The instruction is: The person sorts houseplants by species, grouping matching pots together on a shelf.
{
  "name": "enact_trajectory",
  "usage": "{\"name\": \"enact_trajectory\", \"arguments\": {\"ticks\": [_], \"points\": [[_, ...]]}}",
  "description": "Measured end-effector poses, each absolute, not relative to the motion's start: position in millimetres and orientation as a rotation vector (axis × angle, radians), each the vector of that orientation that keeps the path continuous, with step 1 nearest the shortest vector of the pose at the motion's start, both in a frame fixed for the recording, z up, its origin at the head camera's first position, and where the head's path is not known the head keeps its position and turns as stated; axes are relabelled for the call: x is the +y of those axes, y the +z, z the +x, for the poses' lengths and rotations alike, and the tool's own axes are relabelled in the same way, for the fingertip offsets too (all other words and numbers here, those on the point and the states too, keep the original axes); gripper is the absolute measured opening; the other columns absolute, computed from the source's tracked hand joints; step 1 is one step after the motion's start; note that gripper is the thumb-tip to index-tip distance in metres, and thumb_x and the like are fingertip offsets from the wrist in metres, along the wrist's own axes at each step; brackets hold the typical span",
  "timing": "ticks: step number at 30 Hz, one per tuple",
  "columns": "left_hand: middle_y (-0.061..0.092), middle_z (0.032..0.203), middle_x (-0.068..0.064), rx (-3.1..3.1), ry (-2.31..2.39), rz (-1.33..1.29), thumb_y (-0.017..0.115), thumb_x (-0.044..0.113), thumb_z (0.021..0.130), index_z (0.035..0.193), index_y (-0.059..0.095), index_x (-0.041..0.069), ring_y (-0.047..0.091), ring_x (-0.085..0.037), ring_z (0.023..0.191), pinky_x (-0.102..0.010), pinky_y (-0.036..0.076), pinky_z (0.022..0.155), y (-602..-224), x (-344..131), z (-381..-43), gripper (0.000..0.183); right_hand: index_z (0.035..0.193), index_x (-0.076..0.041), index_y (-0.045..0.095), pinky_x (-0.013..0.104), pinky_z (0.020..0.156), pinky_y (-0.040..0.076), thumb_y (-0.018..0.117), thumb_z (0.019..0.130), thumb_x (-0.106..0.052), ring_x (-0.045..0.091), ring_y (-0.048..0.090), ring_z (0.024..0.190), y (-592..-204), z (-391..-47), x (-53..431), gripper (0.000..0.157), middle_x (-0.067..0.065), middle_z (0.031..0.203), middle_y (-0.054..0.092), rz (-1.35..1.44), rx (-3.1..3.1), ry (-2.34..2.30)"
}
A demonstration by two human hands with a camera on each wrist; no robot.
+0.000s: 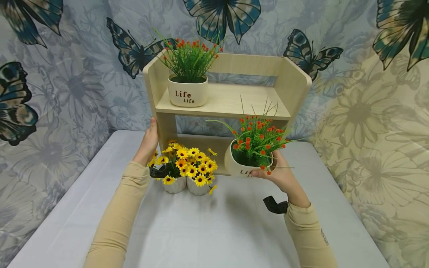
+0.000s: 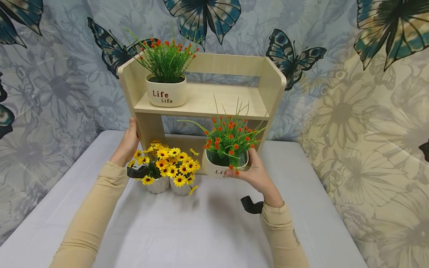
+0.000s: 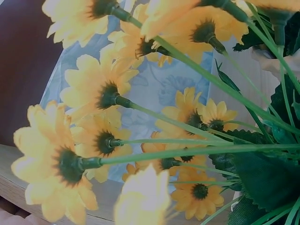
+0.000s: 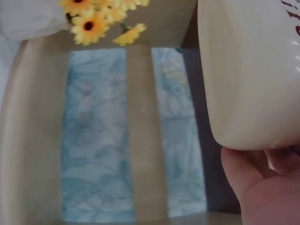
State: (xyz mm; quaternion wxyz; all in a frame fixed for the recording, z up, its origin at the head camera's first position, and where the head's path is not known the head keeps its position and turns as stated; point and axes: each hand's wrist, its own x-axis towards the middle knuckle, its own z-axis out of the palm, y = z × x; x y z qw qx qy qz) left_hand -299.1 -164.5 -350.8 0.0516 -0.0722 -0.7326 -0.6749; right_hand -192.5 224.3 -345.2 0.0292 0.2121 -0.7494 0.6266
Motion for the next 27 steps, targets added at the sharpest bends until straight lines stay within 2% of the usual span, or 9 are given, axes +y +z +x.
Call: {"name": "enact_trajectory", "arguments": {"ticks": [4,7,14,16,22,27], "points": [[-0.005,0.154,-0.008,-2.219,-2.083,-0.234,0.010,0.051,0.097,0.149,0.004,0.008,-0.008,-0.020,0.138,-0.036,-0.004,0.110,-344,-163,-292,0.068,0.137,-0.012,0.032,0.028,0.078,0.052,0.071,0.073,0.013,0.016,0.059,0.100,-330,-197,223,0.079,0.005,0.119,0.053,0.728,-2.253,1.933],[-0.004,0.154,-0.008,-2.225,-2.082,-0.235,0.009,0.051,0.097,0.149,0.005,0.008,-0.007,-0.021,0.138,-0.037,-0.003,0.110,-344,-163,-292,0.068,0.139,-0.015,0.033,0.026,0.080,0.050,0.072,0.073,0.011,0.016,0.057,0.103,-317,-200,222,0.081,0.004,0.122,0.050,0.773,-2.225,1.910],[0.018,0.149,-0.015,-2.204,-2.052,-0.272,0.011,0.060,0.092,0.149,0.015,0.009,0.011,-0.027,0.137,-0.041,0.007,0.111,-354,-166,-299,0.077,0.137,-0.010,0.038,0.024,0.083,0.048,0.073,0.071,0.010,0.018,0.053,0.105,-288,-206,219,0.078,0.008,0.126,0.046,0.751,-2.099,1.948],[0.016,0.150,-0.015,-2.218,-2.034,-0.269,0.011,0.061,0.092,0.149,0.014,0.009,0.009,-0.027,0.137,-0.041,0.006,0.111,-354,-166,-299,0.078,0.134,-0.010,0.040,0.024,0.082,0.049,0.072,0.071,0.011,0.019,0.053,0.104,-280,-209,219,0.074,0.008,0.125,0.046,0.715,-2.080,1.961],[0.008,0.153,-0.012,-2.239,-2.000,-0.236,0.010,0.059,0.092,0.149,0.012,0.009,0.002,-0.024,0.138,-0.039,0.002,0.111,-353,-166,-298,0.076,0.143,-0.016,0.034,0.029,0.085,0.048,0.070,0.074,0.012,0.026,0.050,0.113,-256,-227,219,0.082,0.013,0.134,0.043,0.759,-1.952,2.071],[0.003,0.154,-0.009,-2.248,-1.989,-0.219,0.010,0.061,0.092,0.149,0.011,0.008,-0.003,-0.022,0.138,-0.038,-0.001,0.110,-354,-165,-298,0.078,0.139,-0.014,0.036,0.031,0.090,0.045,0.065,0.079,0.013,0.028,0.049,0.114,-242,-244,221,0.072,0.014,0.131,0.047,0.752,-1.876,2.117]]}}
